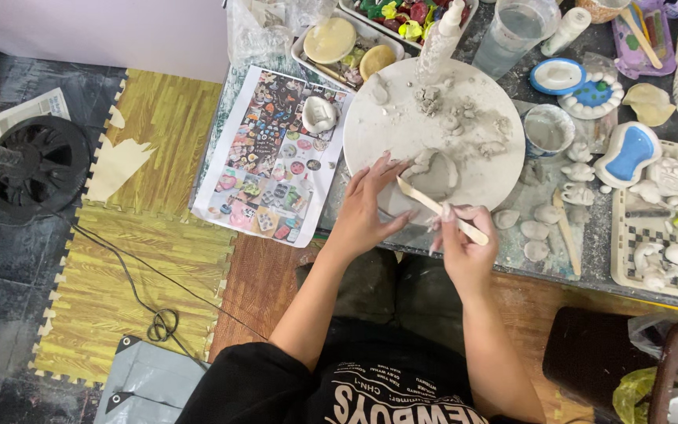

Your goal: The person shapes a lump of gray clay into a heart-shaped mold using a wooden modeling tool. They repeatedly smooth and refine the edges and surface of the clay while seated at a cluttered workbench.

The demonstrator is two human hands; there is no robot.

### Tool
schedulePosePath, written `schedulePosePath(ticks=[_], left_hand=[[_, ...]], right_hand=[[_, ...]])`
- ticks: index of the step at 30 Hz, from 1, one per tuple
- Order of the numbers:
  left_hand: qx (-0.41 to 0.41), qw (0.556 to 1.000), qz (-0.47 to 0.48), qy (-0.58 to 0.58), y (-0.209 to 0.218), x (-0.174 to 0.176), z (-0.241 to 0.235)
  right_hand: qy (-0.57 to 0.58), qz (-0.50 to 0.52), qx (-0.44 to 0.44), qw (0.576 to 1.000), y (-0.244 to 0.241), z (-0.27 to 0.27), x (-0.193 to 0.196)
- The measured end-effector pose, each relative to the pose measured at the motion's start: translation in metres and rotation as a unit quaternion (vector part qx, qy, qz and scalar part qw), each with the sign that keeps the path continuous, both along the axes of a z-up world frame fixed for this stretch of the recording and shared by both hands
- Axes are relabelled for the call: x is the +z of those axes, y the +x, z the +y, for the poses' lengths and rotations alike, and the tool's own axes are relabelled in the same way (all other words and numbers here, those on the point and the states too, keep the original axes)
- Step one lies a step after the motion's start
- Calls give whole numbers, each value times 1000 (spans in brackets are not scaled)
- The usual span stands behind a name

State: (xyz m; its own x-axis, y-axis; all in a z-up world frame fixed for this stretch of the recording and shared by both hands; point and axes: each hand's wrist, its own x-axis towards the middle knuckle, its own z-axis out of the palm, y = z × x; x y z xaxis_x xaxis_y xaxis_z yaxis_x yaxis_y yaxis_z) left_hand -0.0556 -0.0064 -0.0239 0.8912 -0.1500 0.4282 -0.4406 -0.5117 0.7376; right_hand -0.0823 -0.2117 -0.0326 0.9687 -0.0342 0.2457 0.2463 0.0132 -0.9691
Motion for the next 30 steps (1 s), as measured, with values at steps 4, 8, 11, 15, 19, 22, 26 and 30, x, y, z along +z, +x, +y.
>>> schedulePosePath(ticks=[4,8,11,15,19,22,26,30], left_hand=[[9,1000,-11,-15,-2,-4,-3],[9,1000,-17,-21,-2,-6,-5],[8,999,-22,-27,-3,-7,-6],[16,999,-18,-33,-8,-9,-13],[39,998,-31,-25,-15,-15,-26],[54,998,-36,-15,-17,-19,-32],[63,996,-58,-5,-16,-17,-33],[49,997,-60,3,-17,-14,-29]], right_hand=[[51,3,-42,998,-10,-8,3],[43,15,-33,998,-9,0,1],[10,6,-48,999,-12,10,1],[56,5,-87,995,-20,7,7],[50,-4,-62,997,-14,11,3],[35,-18,-42,998,-13,12,-6],[6,-51,-51,997,-20,-2,-12],[16,-49,-60,997,-26,-17,-15]])
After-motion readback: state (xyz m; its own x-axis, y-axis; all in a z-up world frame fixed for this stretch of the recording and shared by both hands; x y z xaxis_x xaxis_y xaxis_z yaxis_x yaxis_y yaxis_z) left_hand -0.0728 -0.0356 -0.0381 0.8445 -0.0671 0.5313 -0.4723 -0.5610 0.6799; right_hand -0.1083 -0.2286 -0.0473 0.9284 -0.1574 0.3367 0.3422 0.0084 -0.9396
